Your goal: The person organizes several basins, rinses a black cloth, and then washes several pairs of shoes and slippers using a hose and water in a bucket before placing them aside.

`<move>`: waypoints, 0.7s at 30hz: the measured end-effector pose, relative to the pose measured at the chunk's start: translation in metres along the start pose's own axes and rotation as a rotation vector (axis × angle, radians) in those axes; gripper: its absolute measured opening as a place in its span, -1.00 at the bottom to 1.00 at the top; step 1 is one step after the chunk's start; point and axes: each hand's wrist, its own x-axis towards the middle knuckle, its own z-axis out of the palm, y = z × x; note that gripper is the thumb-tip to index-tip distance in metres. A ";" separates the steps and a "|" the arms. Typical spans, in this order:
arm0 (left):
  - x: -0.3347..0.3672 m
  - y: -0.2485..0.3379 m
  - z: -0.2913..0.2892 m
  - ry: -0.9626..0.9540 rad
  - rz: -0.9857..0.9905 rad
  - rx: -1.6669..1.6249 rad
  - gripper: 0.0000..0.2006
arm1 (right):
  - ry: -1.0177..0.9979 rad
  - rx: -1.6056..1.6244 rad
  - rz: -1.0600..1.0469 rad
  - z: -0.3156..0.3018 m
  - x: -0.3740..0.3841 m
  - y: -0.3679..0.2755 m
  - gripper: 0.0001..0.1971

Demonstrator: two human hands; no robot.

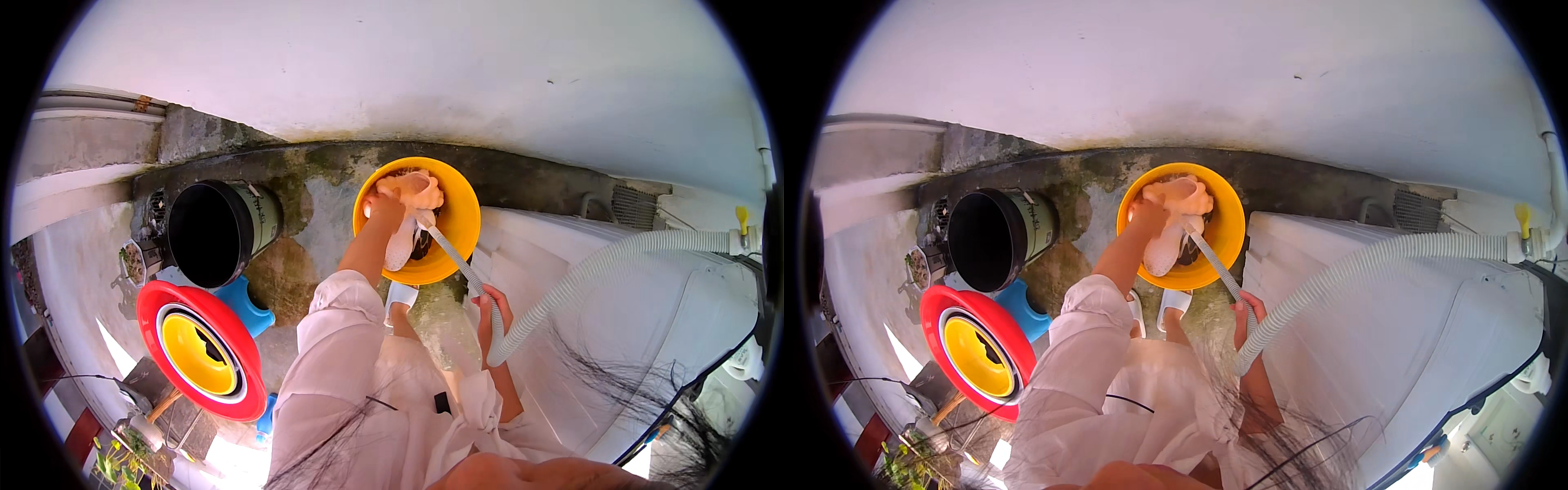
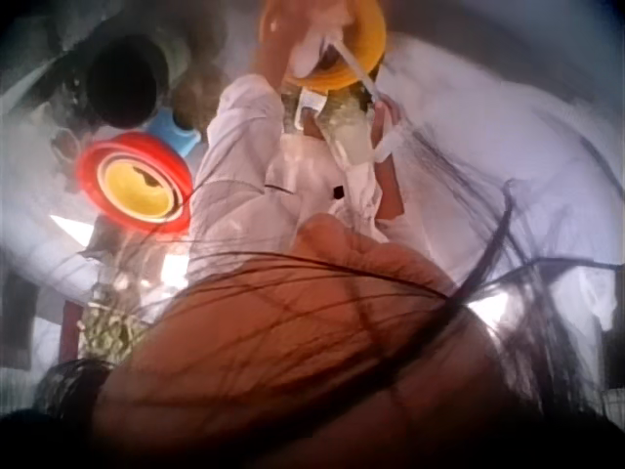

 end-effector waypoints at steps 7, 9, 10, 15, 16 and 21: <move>-0.115 -0.016 -0.035 0.257 0.101 -0.673 -0.40 | -0.272 -0.272 -0.142 0.003 0.012 0.077 -0.68; -0.144 -0.028 -0.027 0.164 0.155 -1.143 -0.41 | -0.591 -0.375 -0.139 0.009 0.035 0.092 -0.63; -0.147 -0.026 -0.028 0.108 0.205 -1.375 -0.41 | -0.542 -0.350 -0.098 0.004 0.057 0.110 -0.64; -0.114 -0.001 0.046 0.033 0.013 -2.155 -0.48 | -0.423 0.194 0.534 0.045 0.135 0.090 -0.67; -0.106 0.011 0.047 0.014 -0.042 -2.295 -0.50 | -0.386 0.225 0.529 0.046 0.139 0.092 -0.68; -0.063 0.060 0.076 0.184 0.020 -2.792 -0.52 | 0.044 0.408 0.523 0.056 0.116 0.085 -0.58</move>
